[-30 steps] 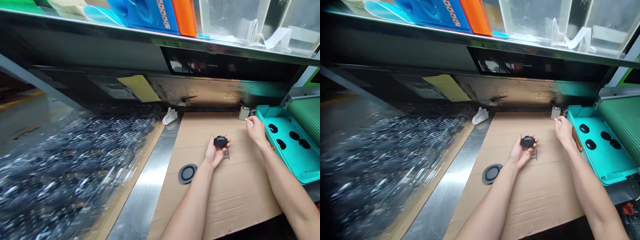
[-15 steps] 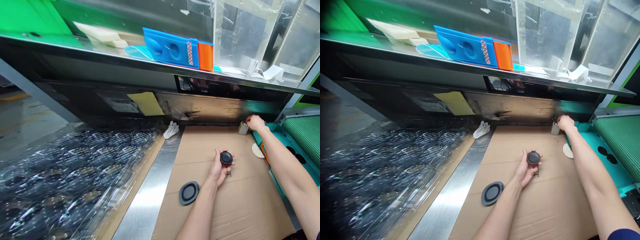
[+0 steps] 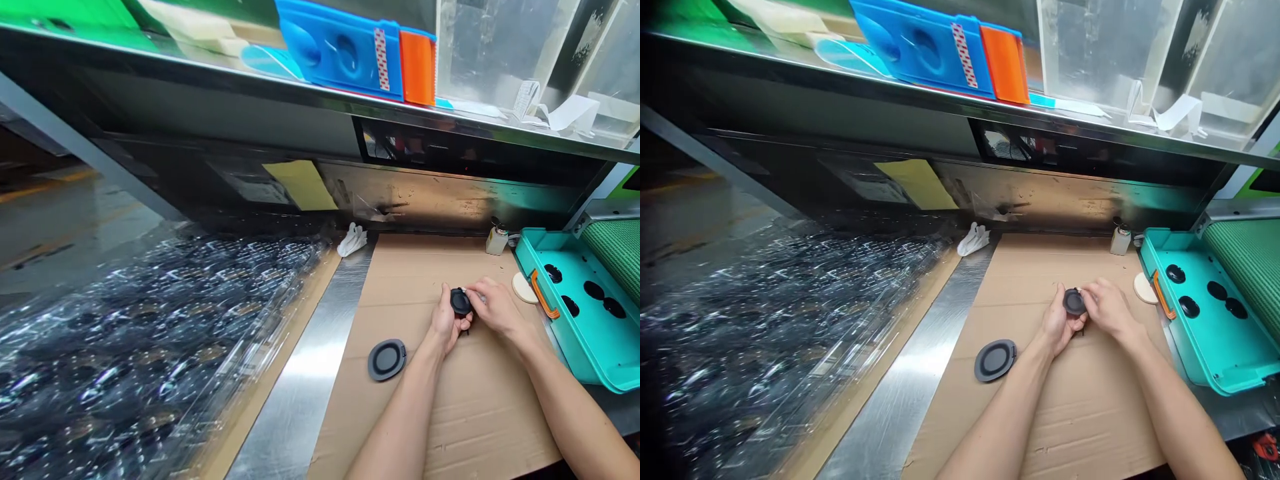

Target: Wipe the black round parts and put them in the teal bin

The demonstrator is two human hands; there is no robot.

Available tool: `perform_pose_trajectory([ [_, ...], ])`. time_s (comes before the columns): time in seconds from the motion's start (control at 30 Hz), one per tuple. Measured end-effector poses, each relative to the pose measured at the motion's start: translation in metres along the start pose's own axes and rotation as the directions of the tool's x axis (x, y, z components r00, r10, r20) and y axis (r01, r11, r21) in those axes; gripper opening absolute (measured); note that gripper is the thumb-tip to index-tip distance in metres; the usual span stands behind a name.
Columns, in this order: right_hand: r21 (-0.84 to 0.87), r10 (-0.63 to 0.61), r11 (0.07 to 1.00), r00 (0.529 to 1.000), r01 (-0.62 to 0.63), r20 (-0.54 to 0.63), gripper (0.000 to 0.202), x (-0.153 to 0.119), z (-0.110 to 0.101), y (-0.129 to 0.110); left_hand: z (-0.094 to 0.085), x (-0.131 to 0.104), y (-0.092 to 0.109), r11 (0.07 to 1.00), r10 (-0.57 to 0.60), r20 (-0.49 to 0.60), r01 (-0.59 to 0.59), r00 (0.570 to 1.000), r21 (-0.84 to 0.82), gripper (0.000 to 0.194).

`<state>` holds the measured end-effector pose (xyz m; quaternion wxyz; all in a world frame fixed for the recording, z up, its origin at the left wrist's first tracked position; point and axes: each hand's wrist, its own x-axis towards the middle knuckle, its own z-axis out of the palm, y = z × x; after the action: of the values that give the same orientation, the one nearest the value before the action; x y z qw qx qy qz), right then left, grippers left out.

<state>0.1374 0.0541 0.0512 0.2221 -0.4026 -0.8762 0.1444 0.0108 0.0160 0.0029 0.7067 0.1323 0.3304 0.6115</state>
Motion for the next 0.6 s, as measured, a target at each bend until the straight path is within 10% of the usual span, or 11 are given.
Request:
perform_pose_trajectory([
  [0.2,-0.127,0.047,0.991,0.999,-0.047,-0.007,0.021,0.002,0.009,0.004,0.002,-0.003,-0.004,0.946,0.058,-0.074,-0.031,0.996,0.323,0.07],
  [0.37,-0.088,0.01,0.996,0.996,-0.002,0.085,0.019,-0.007,-0.001,0.01,0.0,-0.008,0.0,0.587,0.228,-0.002,-0.136,0.974,0.798,0.07],
  [0.6,-0.011,-0.065,0.998,0.996,0.066,0.066,0.02,-0.016,-0.001,0.017,0.002,-0.014,0.001,0.474,0.233,0.078,-0.184,0.969,0.861,0.069],
])
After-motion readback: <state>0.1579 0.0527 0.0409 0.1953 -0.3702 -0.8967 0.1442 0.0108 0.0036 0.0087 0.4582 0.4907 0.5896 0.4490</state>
